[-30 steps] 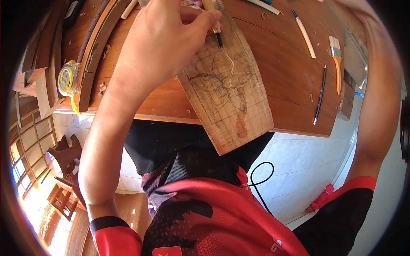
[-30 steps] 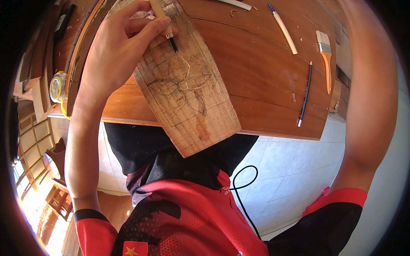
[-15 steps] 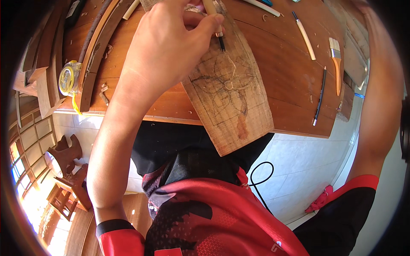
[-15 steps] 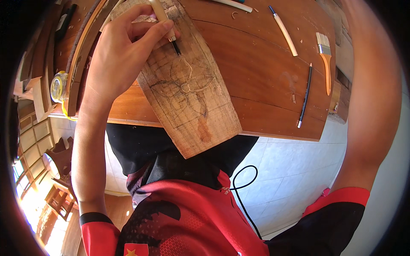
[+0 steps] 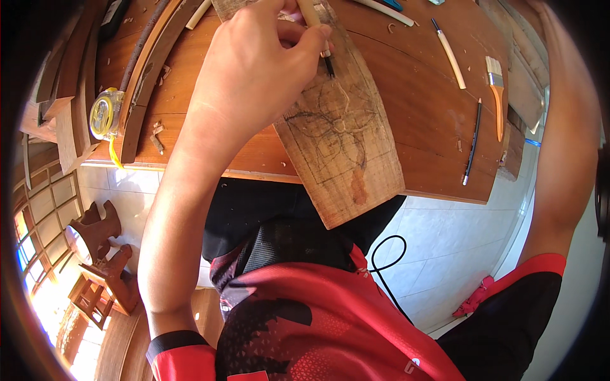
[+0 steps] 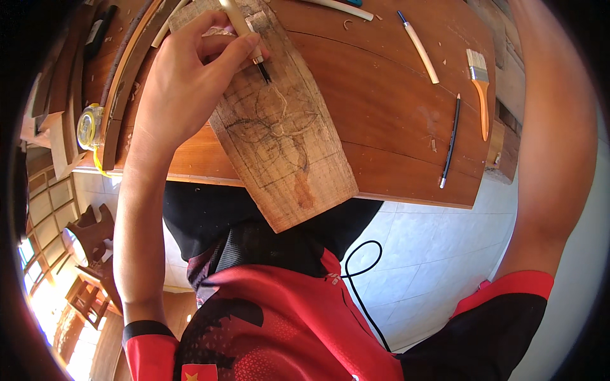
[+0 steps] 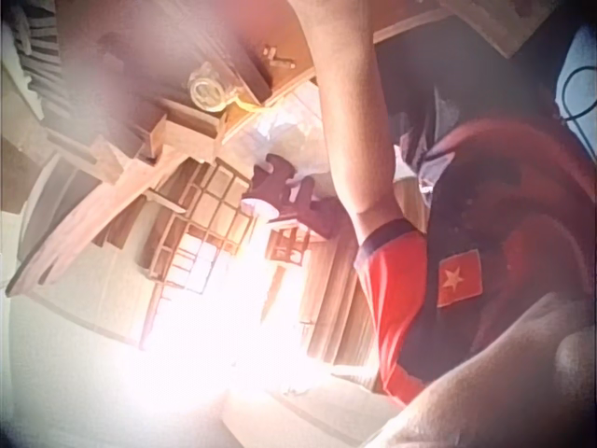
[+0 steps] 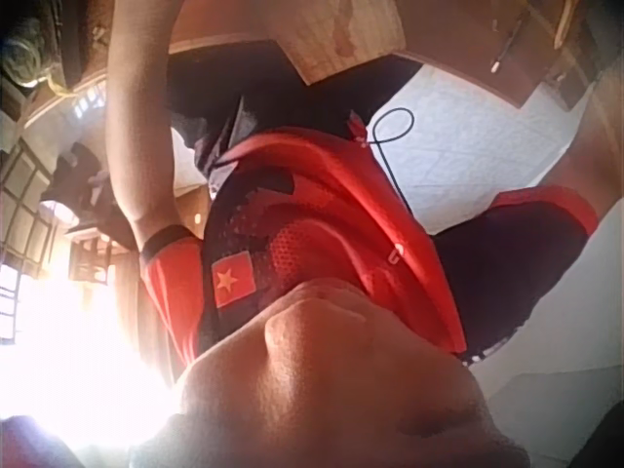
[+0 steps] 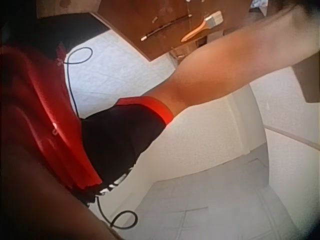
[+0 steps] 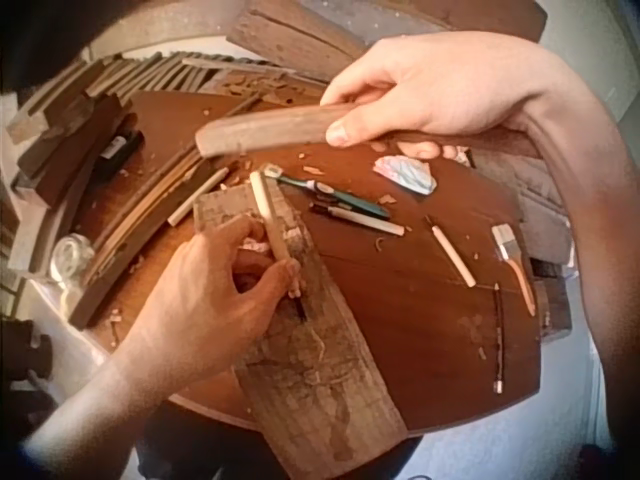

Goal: The person carves a design into a rectangular wooden block using a chisel and a wooden mallet. They repeatedly strike the chisel to remove wood shavings and refine the pattern, occasionally rotating the block to access different angles.

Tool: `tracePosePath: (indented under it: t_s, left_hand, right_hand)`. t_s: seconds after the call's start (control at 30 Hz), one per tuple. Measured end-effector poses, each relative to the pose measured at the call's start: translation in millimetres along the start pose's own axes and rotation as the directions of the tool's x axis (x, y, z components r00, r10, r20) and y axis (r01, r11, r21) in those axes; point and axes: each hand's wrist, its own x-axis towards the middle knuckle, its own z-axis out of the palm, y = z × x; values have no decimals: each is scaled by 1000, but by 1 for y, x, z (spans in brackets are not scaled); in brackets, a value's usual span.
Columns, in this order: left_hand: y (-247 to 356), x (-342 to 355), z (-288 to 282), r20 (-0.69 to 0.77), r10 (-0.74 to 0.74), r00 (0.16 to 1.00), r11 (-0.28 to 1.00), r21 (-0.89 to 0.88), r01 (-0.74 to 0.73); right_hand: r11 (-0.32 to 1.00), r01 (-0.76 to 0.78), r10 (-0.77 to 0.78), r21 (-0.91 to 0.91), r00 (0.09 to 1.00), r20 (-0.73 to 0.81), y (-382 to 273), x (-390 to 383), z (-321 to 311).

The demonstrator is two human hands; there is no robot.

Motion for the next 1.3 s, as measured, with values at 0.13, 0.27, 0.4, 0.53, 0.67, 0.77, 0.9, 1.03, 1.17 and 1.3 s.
tracePosePath:
  t_s: [0.13, 0.27, 0.4, 0.53, 0.67, 0.77, 0.9, 1.03, 1.17, 1.3]
  left_hand:
    - [1, -9, -3, -56, -84, 995, 996, -20, 83]
    - [8, -9, -3, -73, -81, 994, 991, 101, 88]
    - [8, -9, -1, -99, -108, 989, 982, 148, 122]
    - [13, -5, 4, -94, -85, 992, 965, 239, 105]
    - [13, -10, 0, -99, -149, 984, 971, 174, 165]
    - [7, -13, 0, -103, -157, 982, 977, 132, 170]
    - [10, -11, -1, -91, -175, 980, 969, 159, 188]
    - [9, -11, 0, -93, -182, 979, 961, 197, 197]
    - [10, -13, 1, -123, -150, 981, 963, 205, 173]
    - [12, -13, 2, -119, -175, 977, 967, 164, 194]
  right_hand:
    - [988, -122, 129, -95, 989, 71, -24, 16, 4]
    - [997, -69, 72, -23, 989, 128, -12, 15, -3]
    - [998, -48, 52, -43, 993, 106, -17, 21, 2]
    - [999, -27, 23, 27, 990, 141, 2, 18, -4]
    - [998, 29, -39, 61, 986, 162, 7, 25, -4]
    - [997, 22, -30, 68, 993, 112, 4, 21, 0]
    - [993, 29, -48, 114, 985, 165, 6, 19, 0]
    - [997, 53, -61, 64, 988, 142, 3, 17, 0]
    - [995, 84, -91, 54, 988, 125, -2, 16, -5]
    - [998, 68, -66, -7, 983, 171, -5, 19, -8]
